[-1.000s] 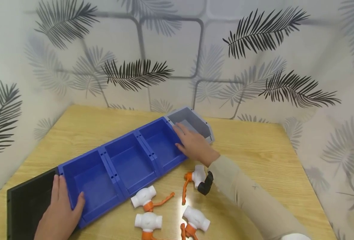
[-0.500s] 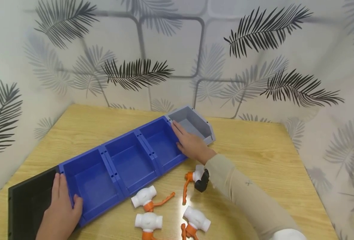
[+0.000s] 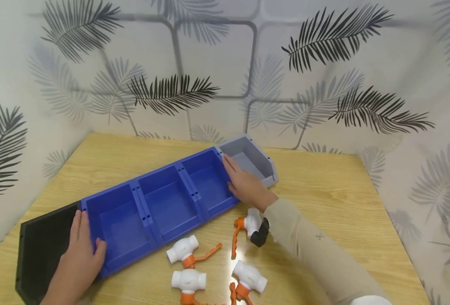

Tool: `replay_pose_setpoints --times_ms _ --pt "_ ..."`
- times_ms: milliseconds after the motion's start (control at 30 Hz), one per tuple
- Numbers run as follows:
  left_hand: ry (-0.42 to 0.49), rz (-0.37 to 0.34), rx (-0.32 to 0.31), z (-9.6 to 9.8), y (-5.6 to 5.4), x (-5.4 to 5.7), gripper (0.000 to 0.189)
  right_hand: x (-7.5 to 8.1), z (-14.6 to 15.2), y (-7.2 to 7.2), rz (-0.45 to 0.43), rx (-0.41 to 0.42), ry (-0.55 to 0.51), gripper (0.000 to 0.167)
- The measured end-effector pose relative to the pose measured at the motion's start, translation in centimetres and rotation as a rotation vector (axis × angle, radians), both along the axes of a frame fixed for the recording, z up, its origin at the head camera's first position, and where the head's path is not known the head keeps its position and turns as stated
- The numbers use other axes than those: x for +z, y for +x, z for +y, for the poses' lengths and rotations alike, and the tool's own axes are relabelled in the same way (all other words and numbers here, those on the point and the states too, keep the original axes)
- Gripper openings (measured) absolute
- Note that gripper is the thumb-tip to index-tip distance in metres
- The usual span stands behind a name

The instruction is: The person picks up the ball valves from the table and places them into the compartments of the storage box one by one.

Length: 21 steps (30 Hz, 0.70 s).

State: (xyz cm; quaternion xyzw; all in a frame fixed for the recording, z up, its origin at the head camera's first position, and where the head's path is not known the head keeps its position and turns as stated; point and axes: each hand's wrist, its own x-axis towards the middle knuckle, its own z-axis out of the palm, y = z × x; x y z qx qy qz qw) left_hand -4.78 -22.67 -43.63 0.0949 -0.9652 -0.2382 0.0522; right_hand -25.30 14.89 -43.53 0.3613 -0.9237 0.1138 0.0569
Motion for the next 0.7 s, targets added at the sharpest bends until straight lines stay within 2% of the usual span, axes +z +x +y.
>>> replay_pose_setpoints --times_ms 100,433,700 --pt "0.010 -0.009 -0.036 -0.2 -0.7 0.1 0.074 -0.1 0.4 0.2 -0.003 -0.020 -0.003 0.074" --pt "0.027 0.066 -0.155 -0.9 -3.6 -0.1 0.073 0.3 1.5 0.9 -0.015 -0.088 0.000 0.074" --pt "0.035 0.089 -0.240 -0.4 -6.5 -0.3 0.072 0.4 3.3 1.4 -0.058 -0.182 0.007 0.075"
